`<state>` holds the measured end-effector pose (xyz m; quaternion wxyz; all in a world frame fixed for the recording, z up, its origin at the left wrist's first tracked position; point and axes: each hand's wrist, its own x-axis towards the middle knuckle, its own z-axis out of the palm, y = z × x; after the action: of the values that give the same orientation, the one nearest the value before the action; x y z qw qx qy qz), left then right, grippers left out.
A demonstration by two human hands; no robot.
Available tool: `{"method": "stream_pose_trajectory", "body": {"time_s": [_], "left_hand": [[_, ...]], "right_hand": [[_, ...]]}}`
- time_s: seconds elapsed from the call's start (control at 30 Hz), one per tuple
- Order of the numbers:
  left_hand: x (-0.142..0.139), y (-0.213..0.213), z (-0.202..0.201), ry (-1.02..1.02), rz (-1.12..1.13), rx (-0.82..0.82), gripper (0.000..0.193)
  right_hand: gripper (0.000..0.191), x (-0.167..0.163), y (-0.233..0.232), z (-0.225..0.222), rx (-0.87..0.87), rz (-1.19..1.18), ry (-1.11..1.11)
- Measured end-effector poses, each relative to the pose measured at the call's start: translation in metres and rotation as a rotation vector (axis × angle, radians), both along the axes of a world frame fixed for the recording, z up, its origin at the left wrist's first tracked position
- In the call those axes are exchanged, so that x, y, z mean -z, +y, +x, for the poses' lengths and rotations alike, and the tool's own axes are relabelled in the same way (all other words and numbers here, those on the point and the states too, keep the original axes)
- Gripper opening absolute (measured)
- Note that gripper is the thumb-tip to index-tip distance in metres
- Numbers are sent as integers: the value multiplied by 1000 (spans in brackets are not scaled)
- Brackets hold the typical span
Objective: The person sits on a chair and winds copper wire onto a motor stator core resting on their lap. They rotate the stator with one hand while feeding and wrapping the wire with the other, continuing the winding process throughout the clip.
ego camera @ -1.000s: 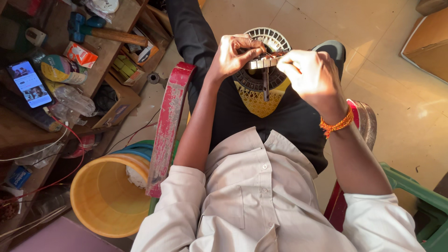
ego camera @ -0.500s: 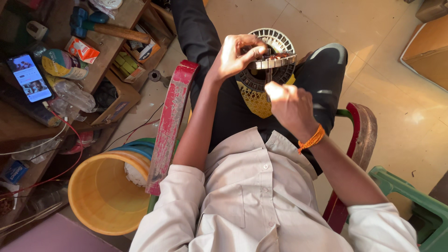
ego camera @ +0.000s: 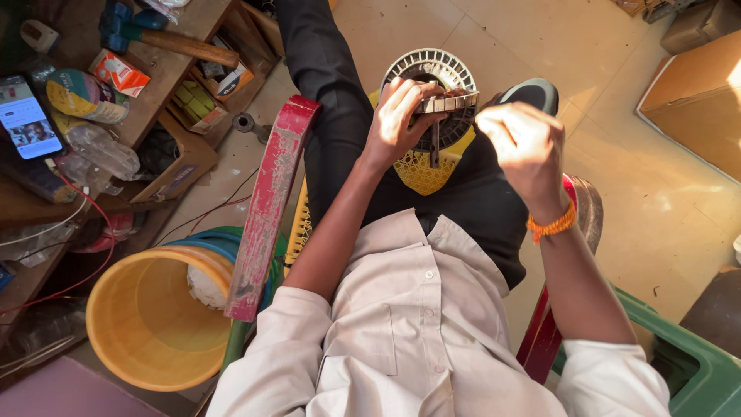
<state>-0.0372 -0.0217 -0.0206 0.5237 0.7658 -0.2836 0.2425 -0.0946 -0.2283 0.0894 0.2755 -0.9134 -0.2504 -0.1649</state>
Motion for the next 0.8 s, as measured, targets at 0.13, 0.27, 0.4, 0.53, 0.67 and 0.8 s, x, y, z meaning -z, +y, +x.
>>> {"method": "stream_pose_trajectory", "body": {"time_s": [0.13, 0.27, 0.4, 0.53, 0.67, 0.8], "left_hand": [[5, -2, -1, -63, -3, -25, 43], [8, -4, -2, -76, 19, -57, 45], [8, -4, -4, -85, 39, -58, 45], [0, -2, -5, 22, -29, -46, 38], [-10, -5, 16, 550, -112, -28, 36], [-4, -4, 56, 634, 21, 183, 44]], "right_hand": [[9, 1, 11, 30, 45, 88, 56], [10, 15, 10, 50, 8, 51, 29], [7, 32, 5, 79, 2, 49, 69], [4, 44, 7, 109, 38, -102, 74], [6, 49, 13, 115, 61, -210, 83], [10, 42, 16, 107, 87, -98, 94]]}}
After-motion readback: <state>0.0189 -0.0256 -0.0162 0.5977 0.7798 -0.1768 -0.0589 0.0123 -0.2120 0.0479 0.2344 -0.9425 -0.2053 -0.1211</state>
